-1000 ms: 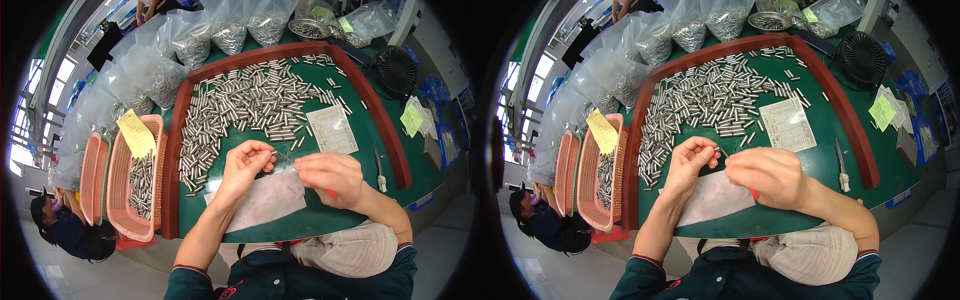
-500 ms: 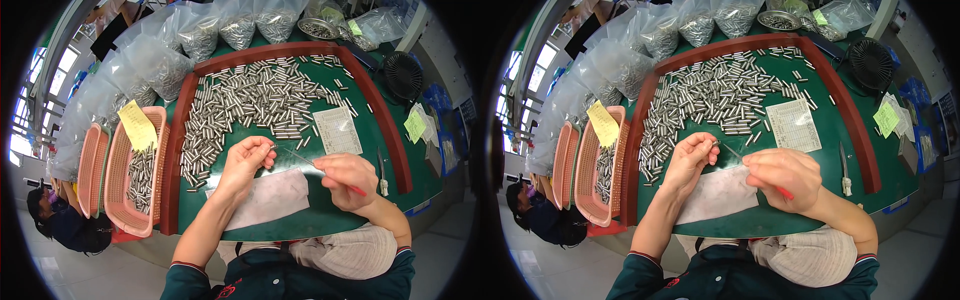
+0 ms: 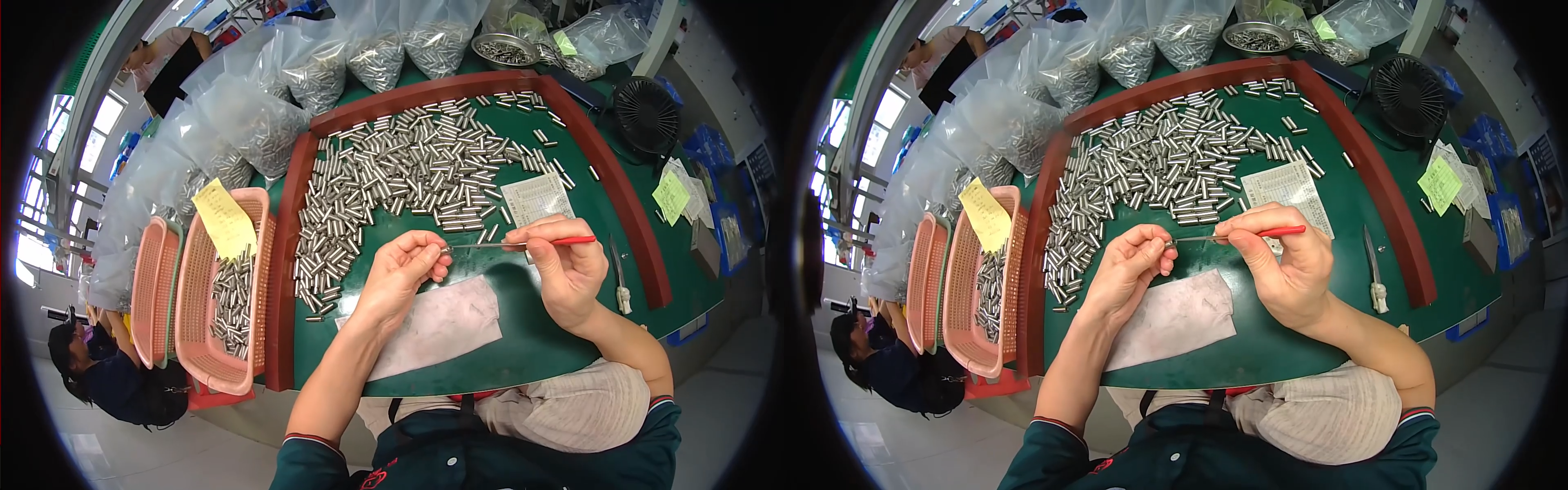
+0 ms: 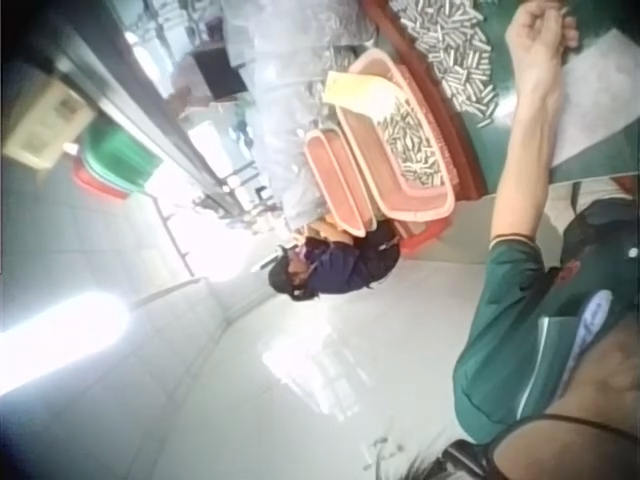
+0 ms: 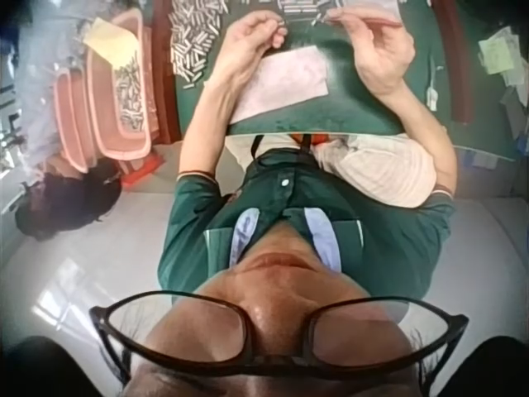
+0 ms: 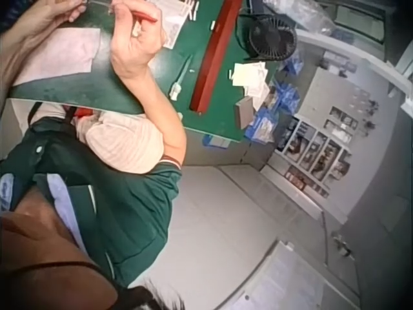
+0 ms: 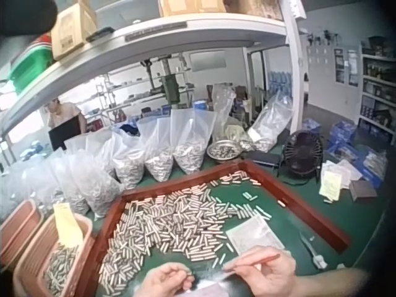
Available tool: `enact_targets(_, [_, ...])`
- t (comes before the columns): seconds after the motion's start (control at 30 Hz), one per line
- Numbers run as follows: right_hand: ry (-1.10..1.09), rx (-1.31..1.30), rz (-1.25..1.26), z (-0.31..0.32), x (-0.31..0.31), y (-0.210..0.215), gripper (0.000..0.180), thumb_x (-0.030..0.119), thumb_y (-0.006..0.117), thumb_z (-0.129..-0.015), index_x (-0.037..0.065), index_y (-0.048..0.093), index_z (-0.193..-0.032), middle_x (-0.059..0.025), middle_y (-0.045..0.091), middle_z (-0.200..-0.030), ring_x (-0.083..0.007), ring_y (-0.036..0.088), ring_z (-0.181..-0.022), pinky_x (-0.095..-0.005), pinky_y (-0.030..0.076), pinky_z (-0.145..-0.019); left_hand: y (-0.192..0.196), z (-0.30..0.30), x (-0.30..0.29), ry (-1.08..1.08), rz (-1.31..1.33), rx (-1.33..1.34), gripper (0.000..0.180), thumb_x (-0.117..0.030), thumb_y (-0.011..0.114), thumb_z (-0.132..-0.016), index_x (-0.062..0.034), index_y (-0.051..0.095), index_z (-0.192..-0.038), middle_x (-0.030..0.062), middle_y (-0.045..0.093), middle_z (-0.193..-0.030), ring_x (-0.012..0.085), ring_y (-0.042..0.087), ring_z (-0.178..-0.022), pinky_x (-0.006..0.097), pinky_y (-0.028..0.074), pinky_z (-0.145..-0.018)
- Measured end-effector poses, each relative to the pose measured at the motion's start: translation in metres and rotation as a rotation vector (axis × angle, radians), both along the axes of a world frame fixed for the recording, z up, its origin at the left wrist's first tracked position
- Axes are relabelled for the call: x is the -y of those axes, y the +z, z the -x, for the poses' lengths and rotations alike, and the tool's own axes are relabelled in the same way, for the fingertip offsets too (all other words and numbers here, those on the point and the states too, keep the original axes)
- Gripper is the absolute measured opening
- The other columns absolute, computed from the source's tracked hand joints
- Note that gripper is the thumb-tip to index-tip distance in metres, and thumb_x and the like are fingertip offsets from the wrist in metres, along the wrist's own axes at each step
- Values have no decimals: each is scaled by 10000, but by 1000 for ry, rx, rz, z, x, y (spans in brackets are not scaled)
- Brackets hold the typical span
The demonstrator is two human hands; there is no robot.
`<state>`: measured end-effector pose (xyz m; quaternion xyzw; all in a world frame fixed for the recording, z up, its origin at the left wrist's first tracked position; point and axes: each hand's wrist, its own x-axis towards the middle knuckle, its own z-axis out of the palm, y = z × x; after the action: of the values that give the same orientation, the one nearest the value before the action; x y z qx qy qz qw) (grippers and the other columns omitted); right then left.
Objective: Inspecting and cleaning small metal cylinders at an industrial workbench using a scribe and a cloth.
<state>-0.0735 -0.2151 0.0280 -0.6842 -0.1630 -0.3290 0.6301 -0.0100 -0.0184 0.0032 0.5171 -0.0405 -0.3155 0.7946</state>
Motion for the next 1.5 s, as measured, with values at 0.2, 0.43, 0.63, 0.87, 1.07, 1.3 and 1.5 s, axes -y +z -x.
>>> enact_targets(0.2, [8,11,28,-2,-1,-2,67,-44,591,-831,-32,548,-882,-145,650,-799,-194,647,-694,-266,531,-616,2,1,-1,-4,-10,-2,113,-88,574,-886,-2,577,-960,63,621,-802,95,563,-671,218,466,-647])
enact_targets(0.43, [-33,114,221,-2,-1,1,112,-52,623,-789,-23,555,-873,-158,650,-791,-233,654,-682,-278,525,-586,0,-1,-2,12,-38,47,120,-74,584,-876,12,587,-960,70,632,-799,93,574,-661,218,476,-636])
enact_targets(0.63, [-33,203,452,-4,-6,4,188,-62,655,-726,-9,559,-879,-130,646,-780,-271,656,-693,-308,535,-570,3,4,4,104,-172,255,107,-43,590,-864,27,600,-945,66,635,-806,86,589,-687,205,488,-642])
enact_targets(0.87, [-22,325,554,4,1,8,271,122,770,-682,24,560,-825,-98,649,-735,-235,664,-678,-291,537,-556,6,7,7,96,-184,233,100,-42,587,-864,26,603,-936,60,632,-801,85,586,-691,206,488,-649])
enact_targets(1.07, [-33,345,498,1,1,11,216,69,732,-728,2,580,-865,-123,648,-747,-240,659,-667,-277,529,-543,12,5,-1,243,-260,396,93,-37,603,-849,27,600,-916,45,617,-773,79,574,-676,199,474,-623])
enact_targets(1.3, [196,45,482,0,-5,2,138,-4,703,-702,33,571,-706,-54,555,-588,-201,550,-478,-288,399,-426,62,32,-14,152,-747,1134,118,0,692,-725,4,645,-833,69,595,-707,133,565,-594,233,455,-546])
enact_targets(1.5, [172,-11,473,1,-11,1,152,16,708,-707,26,557,-704,-64,564,-591,-199,554,-481,-284,408,-431,8,48,-26,51,-967,1271,125,0,688,-696,-6,580,-759,116,523,-656,293,553,-628,365,429,-533])
